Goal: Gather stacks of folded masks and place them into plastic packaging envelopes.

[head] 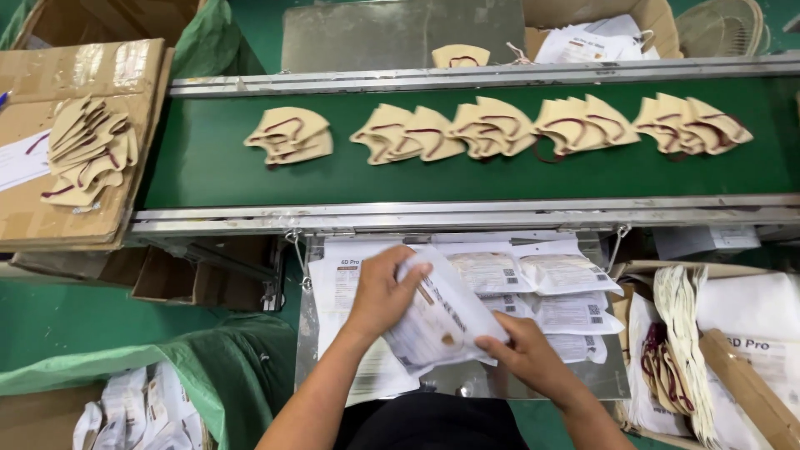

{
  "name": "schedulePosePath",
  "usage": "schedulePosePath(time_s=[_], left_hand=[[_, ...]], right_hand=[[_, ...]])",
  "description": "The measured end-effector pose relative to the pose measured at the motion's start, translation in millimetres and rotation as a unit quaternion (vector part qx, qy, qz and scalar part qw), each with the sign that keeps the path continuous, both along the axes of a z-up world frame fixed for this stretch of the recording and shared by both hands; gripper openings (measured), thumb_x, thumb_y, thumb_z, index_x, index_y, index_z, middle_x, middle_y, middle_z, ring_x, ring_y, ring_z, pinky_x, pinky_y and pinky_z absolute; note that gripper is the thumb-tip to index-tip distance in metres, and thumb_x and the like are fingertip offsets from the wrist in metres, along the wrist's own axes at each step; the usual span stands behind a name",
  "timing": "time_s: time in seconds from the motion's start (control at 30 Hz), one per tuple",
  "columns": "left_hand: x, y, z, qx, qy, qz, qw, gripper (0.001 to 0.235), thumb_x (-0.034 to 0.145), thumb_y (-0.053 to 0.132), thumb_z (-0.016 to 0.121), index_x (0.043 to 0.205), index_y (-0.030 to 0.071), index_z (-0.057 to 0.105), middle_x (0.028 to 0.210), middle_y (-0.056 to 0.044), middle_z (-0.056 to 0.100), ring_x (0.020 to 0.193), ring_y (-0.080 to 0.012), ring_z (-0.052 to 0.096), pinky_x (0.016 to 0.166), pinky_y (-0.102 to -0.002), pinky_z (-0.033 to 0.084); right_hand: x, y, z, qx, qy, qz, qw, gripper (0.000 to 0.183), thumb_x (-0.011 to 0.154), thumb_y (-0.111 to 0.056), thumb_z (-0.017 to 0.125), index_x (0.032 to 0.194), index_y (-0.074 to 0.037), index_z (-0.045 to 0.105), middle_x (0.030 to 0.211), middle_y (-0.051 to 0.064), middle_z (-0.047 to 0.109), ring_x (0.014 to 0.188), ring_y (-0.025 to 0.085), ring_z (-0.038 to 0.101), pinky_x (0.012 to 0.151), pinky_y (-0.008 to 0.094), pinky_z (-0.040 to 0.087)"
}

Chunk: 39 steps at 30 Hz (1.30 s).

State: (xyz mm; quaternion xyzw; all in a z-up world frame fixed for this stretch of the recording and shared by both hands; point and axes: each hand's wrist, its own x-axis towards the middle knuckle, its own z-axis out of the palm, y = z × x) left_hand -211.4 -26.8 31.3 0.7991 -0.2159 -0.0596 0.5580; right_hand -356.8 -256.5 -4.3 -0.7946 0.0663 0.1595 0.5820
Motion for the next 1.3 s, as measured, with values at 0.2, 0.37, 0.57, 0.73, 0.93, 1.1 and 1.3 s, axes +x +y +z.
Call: schedulePosePath(time_s=[0.2, 0.37, 0.57, 0.73, 0.93, 1.1, 1.3], left_hand=[[24.6, -28.6, 4.4, -0.099, 0.052, 0.050, 0.993, 0.020, 0.097, 0.022, 0.068, 0.092, 0.003, 0.063, 0.075, -0.008, 0.069, 0.068, -0.0169, 0.063, 0.064, -0.032, 0.051], [-7.9, -67.6, 28.8, -0.064, -0.058, -0.067, 0.994, 0.020, 0.098, 0.020, 0.069, 0.099, 0.001, 0.062, 0.086, -0.013, 0.064, 0.076, -0.0259, 0.062, 0.070, -0.034, 0.051], [-9.8, -66.1, 37.7, -0.024, -0.115, -0.093, 0.989, 0.018, 0.098, 0.018, 0.069, 0.101, 0.002, 0.061, 0.091, -0.015, 0.063, 0.082, -0.0314, 0.065, 0.073, -0.038, 0.052], [19.7, -54.6, -24.0, -0.031, -0.074, 0.048, 0.996, 0.028, 0.092, 0.018, 0.072, 0.112, -0.001, 0.067, 0.100, -0.017, 0.072, 0.087, -0.0261, 0.069, 0.078, -0.037, 0.054], [43.8, -71.9, -89.9, -0.219, 0.495, 0.230, 0.809, 0.066, 0.095, 0.043, 0.063, 0.145, 0.007, 0.039, 0.123, -0.018, 0.064, 0.105, -0.0304, 0.072, 0.082, -0.042, 0.064], [10.0, -90.4, -115.0, -0.068, 0.572, 0.152, 0.803, 0.088, 0.091, 0.054, 0.067, 0.151, 0.000, 0.030, 0.131, -0.023, 0.066, 0.107, -0.0317, 0.071, 0.084, -0.046, 0.060], [-0.6, -90.6, -145.1, -0.333, 0.580, 0.062, 0.741, 0.070, 0.081, 0.019, 0.079, 0.140, -0.005, 0.048, 0.107, -0.021, 0.074, 0.091, -0.0332, 0.074, 0.075, -0.049, 0.064]], right_hand=[[-38.8, -96.3, -11.8, -0.077, -0.103, -0.110, 0.986, 0.014, 0.094, -0.021, 0.071, 0.097, -0.007, 0.073, 0.084, 0.003, 0.070, 0.075, 0.014, 0.064, 0.070, 0.028, 0.056], [23.8, -79.2, 75.5, -0.138, -0.188, -0.117, 0.965, 0.033, 0.078, -0.019, 0.078, 0.106, -0.004, 0.069, 0.091, 0.005, 0.069, 0.078, 0.015, 0.060, 0.072, 0.029, 0.051], [54.7, -46.1, 60.6, -0.034, -0.165, 0.021, 0.985, 0.029, 0.088, -0.027, 0.076, 0.105, -0.004, 0.070, 0.084, 0.005, 0.072, 0.075, 0.013, 0.062, 0.069, 0.029, 0.052], [6.4, -114.4, -1.8, -0.067, -0.005, -0.012, 0.998, 0.026, 0.090, -0.029, 0.074, 0.103, -0.006, 0.076, 0.081, 0.006, 0.073, 0.073, 0.013, 0.064, 0.066, 0.029, 0.053], [-16.5, -205.2, -57.9, -0.161, 0.026, -0.379, 0.911, 0.053, 0.092, -0.048, 0.068, 0.126, -0.008, 0.060, 0.093, 0.011, 0.070, 0.085, 0.022, 0.067, 0.076, 0.039, 0.056], [16.0, -175.0, -94.5, -0.001, 0.159, -0.328, 0.931, 0.061, 0.093, -0.042, 0.068, 0.147, -0.022, 0.050, 0.124, 0.009, 0.060, 0.109, 0.022, 0.056, 0.079, 0.046, 0.052], [22.5, -146.1, -80.8, 0.171, 0.029, -0.344, 0.923, 0.069, 0.080, -0.016, 0.074, 0.145, -0.015, 0.054, 0.129, 0.009, 0.063, 0.115, 0.025, 0.060, 0.095, 0.044, 0.050]])
